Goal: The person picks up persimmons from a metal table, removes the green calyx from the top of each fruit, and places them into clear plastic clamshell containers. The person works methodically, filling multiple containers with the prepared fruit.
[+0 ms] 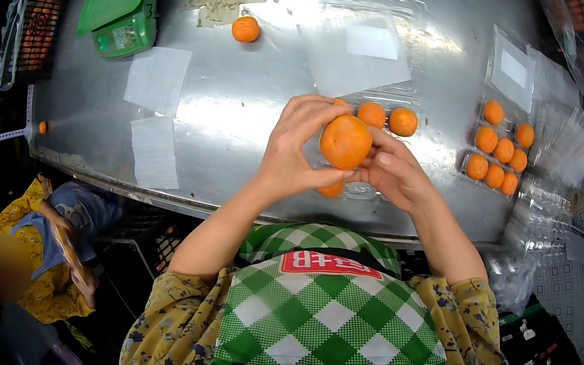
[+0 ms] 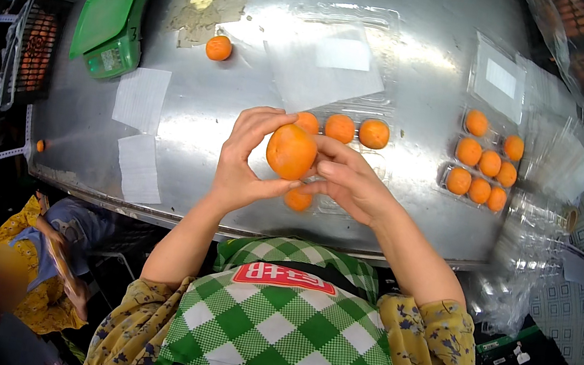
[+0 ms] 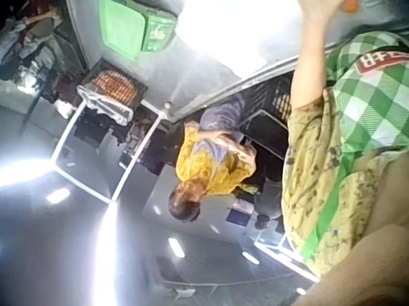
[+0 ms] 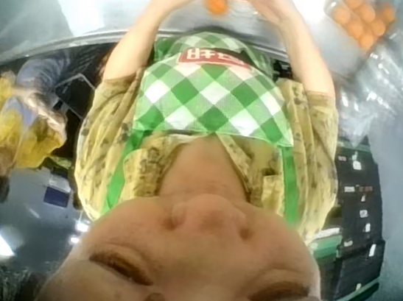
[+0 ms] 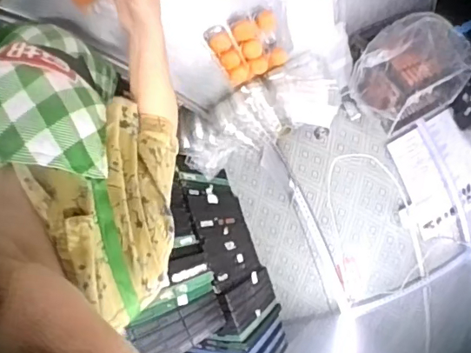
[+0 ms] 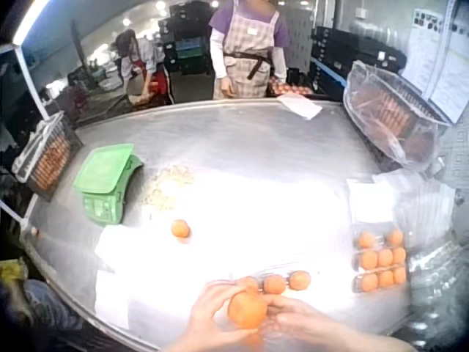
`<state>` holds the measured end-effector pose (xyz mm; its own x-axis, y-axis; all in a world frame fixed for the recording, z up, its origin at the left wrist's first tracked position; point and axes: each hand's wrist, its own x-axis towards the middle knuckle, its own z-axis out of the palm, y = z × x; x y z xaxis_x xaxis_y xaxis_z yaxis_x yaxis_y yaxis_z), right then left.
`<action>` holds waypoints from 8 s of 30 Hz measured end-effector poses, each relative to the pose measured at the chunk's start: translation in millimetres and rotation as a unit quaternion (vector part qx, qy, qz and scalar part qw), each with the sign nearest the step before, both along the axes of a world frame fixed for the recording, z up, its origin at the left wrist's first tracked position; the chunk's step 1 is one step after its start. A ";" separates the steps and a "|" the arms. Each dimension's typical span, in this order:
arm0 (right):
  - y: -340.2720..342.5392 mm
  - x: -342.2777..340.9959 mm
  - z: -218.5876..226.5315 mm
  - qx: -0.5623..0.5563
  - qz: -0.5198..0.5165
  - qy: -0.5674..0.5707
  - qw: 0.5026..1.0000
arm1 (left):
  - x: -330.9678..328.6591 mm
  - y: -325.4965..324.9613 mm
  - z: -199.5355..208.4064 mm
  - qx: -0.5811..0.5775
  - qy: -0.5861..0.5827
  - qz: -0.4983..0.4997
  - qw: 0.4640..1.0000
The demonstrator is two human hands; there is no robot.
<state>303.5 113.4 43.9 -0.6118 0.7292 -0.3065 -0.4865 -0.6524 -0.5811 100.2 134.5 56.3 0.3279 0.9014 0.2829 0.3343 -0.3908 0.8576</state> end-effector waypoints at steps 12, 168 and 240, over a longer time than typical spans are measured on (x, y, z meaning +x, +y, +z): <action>-5.8 4.2 13.1 0.054 -0.014 -0.051 0.997 | 9.3 -5.4 24.8 0.078 0.087 -0.054 0.992; 35.0 -5.3 61.0 0.460 -0.013 -0.380 0.802 | -15.8 -43.0 -2.5 -0.582 -0.596 -0.098 0.545; -26.7 87.7 35.0 0.441 -0.298 -0.670 0.518 | 34.6 -58.9 -16.3 -0.670 -0.414 -0.058 0.613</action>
<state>391.2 86.7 78.9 0.1326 0.8842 0.4478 0.7767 0.1880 -0.6012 134.8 75.6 40.0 0.6562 0.4900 -0.5738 -0.3965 0.8709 0.2903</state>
